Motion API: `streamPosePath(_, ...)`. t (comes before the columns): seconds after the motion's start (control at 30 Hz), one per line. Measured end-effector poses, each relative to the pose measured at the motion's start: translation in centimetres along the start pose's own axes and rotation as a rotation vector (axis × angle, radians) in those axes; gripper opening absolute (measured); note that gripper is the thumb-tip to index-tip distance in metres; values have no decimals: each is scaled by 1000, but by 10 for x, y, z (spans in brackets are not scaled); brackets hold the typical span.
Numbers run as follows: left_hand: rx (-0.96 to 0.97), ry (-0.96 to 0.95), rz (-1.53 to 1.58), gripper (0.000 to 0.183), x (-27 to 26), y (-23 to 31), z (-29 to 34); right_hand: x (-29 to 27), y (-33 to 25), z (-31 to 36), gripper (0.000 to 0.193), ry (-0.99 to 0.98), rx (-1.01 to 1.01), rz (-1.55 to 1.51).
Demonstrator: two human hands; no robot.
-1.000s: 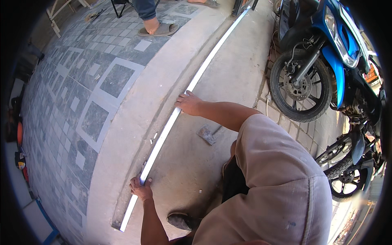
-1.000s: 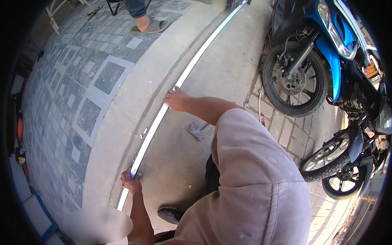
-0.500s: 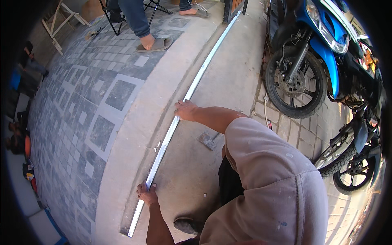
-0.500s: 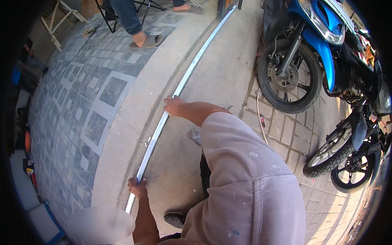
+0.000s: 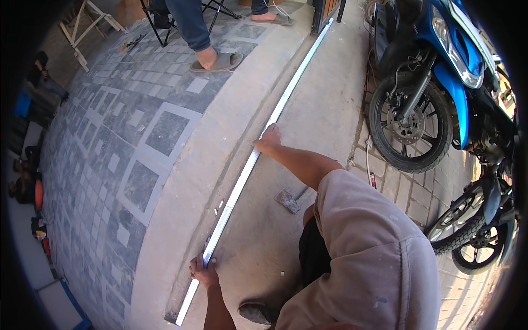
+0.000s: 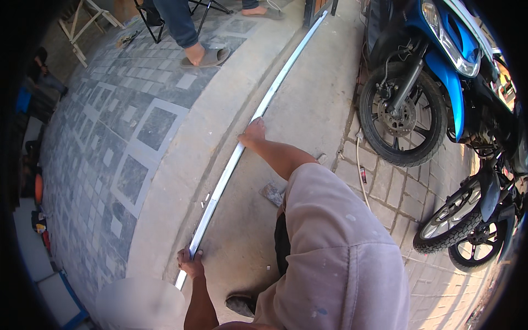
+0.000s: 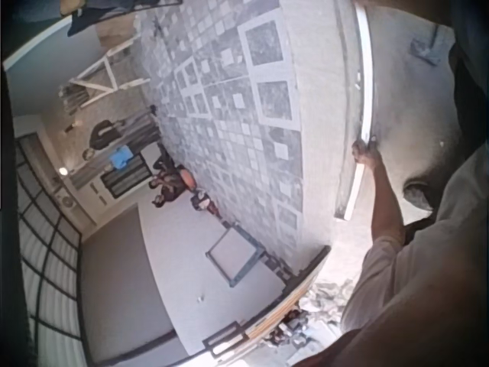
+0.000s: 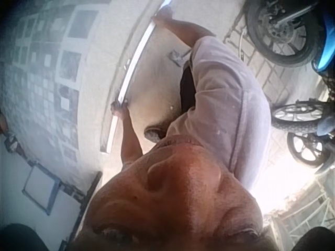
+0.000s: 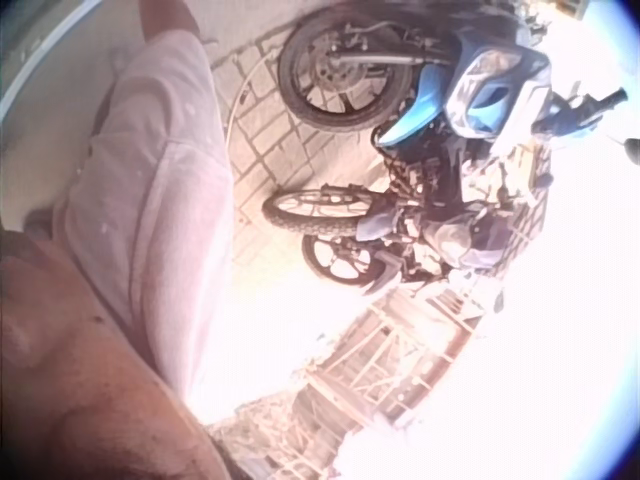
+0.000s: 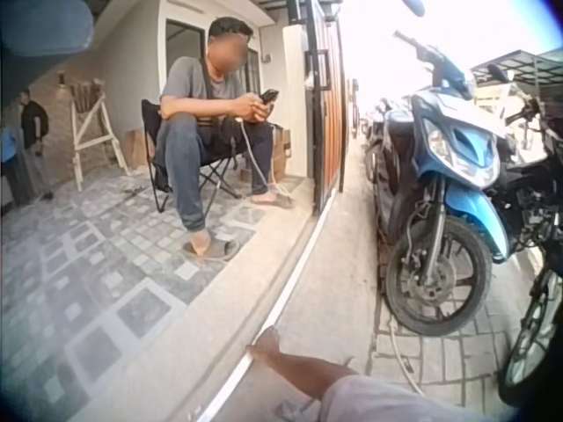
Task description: The person prepares the ground by removing debris and then installs a metal threshold strip at a doorway using a trowel and hammer.
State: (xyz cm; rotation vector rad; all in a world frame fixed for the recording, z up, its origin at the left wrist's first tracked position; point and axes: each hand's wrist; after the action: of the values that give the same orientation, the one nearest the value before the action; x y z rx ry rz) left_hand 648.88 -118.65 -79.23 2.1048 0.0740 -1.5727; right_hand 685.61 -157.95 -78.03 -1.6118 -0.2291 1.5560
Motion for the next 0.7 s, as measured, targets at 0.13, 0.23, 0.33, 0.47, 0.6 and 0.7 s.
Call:
streamPosePath(0.13, -41, -25, -10, 52, 1, -3, 2, 3, -5, 6, 118, 43, -17, 29)
streamPosePath(0.23, -63, -38, -4, 52, -2, -5, 2, 4, -11, 9, 120, 21, 83, -47)
streamPosePath(0.33, -75, -36, -5, 52, -1, -5, -1, 3, -15, 4, 119, -32, 97, -51)
streamPosePath(0.47, -49, -39, 3, 53, 1, 3, -7, 3, -3, -1, 118, 3, 69, 19)
streamPosePath(0.6, 38, -10, 4, 57, 10, 16, -7, -18, 27, 10, 85, 87, -134, 122)
streamPosePath(0.7, -45, -80, -24, 55, 3, 7, -1, -37, 42, 36, 36, 96, -226, 302)
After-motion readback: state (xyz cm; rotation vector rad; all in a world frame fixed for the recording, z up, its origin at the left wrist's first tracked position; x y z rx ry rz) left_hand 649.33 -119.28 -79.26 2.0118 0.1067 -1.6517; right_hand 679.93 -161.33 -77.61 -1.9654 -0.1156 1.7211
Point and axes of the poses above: each hand's wrist, its own z-axis away from the middle knuckle, its own x-axis out of the palm, y = z × x, and after that the axes turned 7 degrees about y, right-handed
